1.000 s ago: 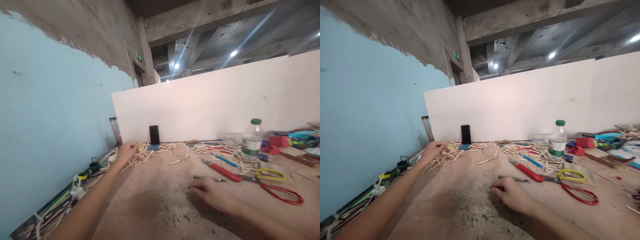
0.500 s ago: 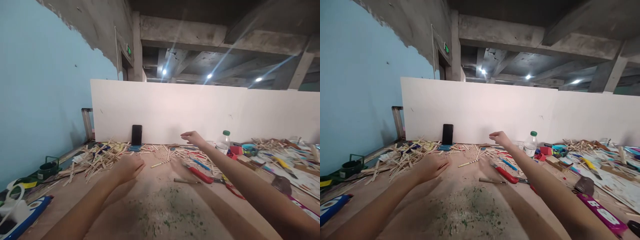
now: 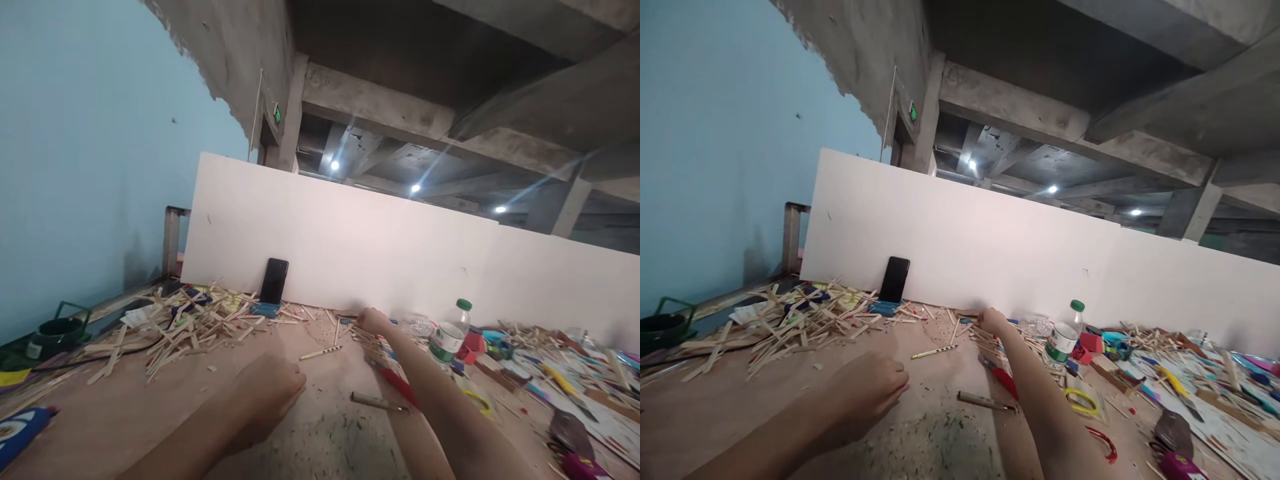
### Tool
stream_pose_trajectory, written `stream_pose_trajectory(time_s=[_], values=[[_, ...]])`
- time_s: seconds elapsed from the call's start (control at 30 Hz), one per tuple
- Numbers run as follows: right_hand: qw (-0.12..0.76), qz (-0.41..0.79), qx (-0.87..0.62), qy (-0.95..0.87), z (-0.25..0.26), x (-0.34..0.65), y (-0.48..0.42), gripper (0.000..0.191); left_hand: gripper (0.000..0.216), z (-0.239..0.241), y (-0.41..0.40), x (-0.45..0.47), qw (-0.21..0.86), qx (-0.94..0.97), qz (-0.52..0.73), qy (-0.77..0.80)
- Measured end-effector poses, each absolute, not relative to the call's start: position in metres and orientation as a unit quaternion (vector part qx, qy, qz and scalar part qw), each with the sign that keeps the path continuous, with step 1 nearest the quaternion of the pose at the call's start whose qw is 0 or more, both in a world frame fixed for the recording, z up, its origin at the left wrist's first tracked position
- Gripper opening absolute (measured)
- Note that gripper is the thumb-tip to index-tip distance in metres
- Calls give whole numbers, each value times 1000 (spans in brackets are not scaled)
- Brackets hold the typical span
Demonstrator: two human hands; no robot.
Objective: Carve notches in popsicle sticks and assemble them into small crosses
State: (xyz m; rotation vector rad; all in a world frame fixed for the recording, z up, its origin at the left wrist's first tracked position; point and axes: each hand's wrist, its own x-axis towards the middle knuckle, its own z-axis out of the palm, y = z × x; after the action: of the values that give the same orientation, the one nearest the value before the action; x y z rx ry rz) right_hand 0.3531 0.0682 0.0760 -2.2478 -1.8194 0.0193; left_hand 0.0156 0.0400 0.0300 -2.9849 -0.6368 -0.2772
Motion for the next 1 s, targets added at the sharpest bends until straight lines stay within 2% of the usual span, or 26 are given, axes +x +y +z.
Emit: stream_pose_trajectory(time_s=[0.17, 0.5, 0.6, 0.77, 1.0], values=[[70, 6, -792, -606, 78, 365, 67, 33, 29, 37, 35, 16, 33, -974, -89, -207], [54, 23, -801, -596, 84, 367, 71, 37, 25, 35, 34, 21, 29, -975, -45, -217], [66, 40, -791, -607, 82, 362, 66, 37, 24, 39, 31, 18, 23, -973, -43, -225], [112, 59, -777, -617, 75, 352, 60, 28, 29, 43, 27, 16, 24, -974, -56, -220], [166, 79, -768, -614, 73, 345, 65, 29, 35, 35, 32, 17, 22, -973, -111, -200]])
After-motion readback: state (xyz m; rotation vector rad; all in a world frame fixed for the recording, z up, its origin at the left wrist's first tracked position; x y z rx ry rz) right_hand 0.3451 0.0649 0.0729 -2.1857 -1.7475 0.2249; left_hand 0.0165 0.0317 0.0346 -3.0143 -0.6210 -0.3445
